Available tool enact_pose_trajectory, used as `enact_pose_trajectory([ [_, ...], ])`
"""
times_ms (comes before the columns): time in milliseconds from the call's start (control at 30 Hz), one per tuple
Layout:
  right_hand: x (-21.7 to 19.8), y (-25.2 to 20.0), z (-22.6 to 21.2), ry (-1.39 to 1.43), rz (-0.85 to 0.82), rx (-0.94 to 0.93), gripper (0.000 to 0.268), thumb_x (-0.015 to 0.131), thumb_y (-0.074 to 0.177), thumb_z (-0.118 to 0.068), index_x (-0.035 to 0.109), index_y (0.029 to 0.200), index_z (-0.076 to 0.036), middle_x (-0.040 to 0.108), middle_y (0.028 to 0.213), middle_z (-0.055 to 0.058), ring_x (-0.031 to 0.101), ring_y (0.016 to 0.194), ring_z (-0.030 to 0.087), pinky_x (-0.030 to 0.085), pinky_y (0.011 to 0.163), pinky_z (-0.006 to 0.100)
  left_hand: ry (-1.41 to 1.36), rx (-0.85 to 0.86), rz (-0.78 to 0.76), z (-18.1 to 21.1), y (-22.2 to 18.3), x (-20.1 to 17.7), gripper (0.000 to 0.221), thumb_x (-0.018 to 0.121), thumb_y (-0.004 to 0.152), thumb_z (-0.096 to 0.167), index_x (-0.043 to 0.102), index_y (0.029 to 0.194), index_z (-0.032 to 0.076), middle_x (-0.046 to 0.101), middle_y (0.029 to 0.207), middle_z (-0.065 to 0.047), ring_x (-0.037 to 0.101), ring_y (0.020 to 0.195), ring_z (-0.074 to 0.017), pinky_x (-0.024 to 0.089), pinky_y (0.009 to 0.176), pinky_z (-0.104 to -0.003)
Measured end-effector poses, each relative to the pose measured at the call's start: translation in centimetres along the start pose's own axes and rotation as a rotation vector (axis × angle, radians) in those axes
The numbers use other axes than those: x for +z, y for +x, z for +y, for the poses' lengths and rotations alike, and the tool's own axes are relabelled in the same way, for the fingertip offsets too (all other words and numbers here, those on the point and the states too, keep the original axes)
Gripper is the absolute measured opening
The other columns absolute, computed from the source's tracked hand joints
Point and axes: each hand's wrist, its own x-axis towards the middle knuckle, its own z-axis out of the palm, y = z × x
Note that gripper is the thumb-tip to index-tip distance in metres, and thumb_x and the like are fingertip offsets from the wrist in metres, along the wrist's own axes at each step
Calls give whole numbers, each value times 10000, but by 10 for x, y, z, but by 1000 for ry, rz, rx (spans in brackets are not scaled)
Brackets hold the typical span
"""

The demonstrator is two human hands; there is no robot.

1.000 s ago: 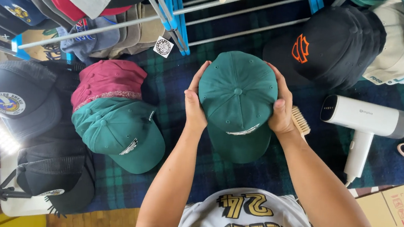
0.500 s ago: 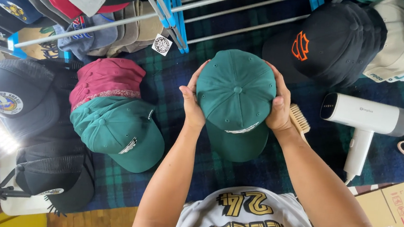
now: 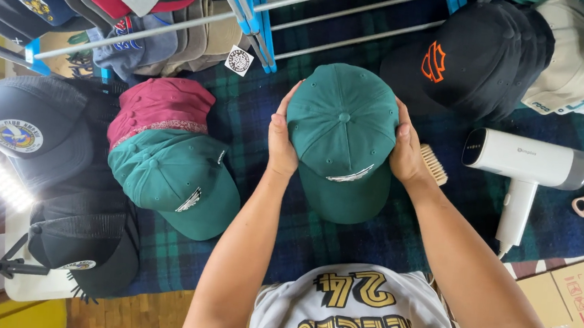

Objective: Steaming and brushing a baseball cap to clean and reshape it.

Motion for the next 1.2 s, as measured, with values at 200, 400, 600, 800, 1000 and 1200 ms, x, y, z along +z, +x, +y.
enact_pose_trajectory([
  [200, -5, -15, -28, 28, -24, 79, 748, 238, 1106, -561, 268, 1632, -30, 329, 1641, 247, 287, 1515, 376, 228, 1244, 557, -40, -3, 80, 3, -11, 13, 958, 236, 989, 799, 439, 1559, 57, 554, 1510, -139, 530, 1376, -224, 396, 1200, -395],
  [400, -33, -52, -68, -369, 223, 67, 418, 678, 1003, -271, 678, 1354, -44, 707, 1191, 130, 718, 1062, 303, 584, 909, 398, -22, -67, 93, -11, -31, -9, 1006, 169, 957, 828, 380, 1582, 68, 566, 1485, -149, 555, 1347, -260, 429, 1163, -446],
  [600, -93, -135, -30, -949, 319, 167, 270, 897, 837, -191, 798, 1081, -132, 703, 905, -10, 725, 824, 174, 608, 729, 284, 390, -58, 75, -45, -99, -47, 935, 216, 983, 740, 558, 1433, -5, 629, 1366, -178, 560, 1309, -274, 389, 1153, -444],
  [800, -103, -159, -15, -1180, 70, 375, 190, 757, 922, -432, 801, 1030, -282, 727, 894, -72, 750, 831, 195, 603, 717, 299, 624, 74, -26, -47, -103, -45, 724, 467, 995, 579, 554, 1406, -11, 630, 1300, -173, 616, 1220, -333, 449, 1106, -457],
  [1000, -101, -158, -12, -1052, 156, 332, 159, 804, 862, -328, 810, 951, -196, 735, 822, 13, 741, 856, 273, 581, 754, 351, 591, 85, -46, -42, -101, -41, 633, 535, 1012, 467, 551, 1388, -41, 626, 1263, -195, 620, 1194, -357, 457, 1081, -493],
  [1200, -142, -117, -67, -1025, 507, 972, 773, 815, 906, -458, 523, 1444, 14, 415, 1419, 300, 473, 1269, 495, 392, 1035, 540, 650, 27, -11, -21, -97, -31, 751, 454, 1006, 634, 556, 1347, -27, 651, 1269, -154, 639, 1165, -295, 512, 975, -403],
])
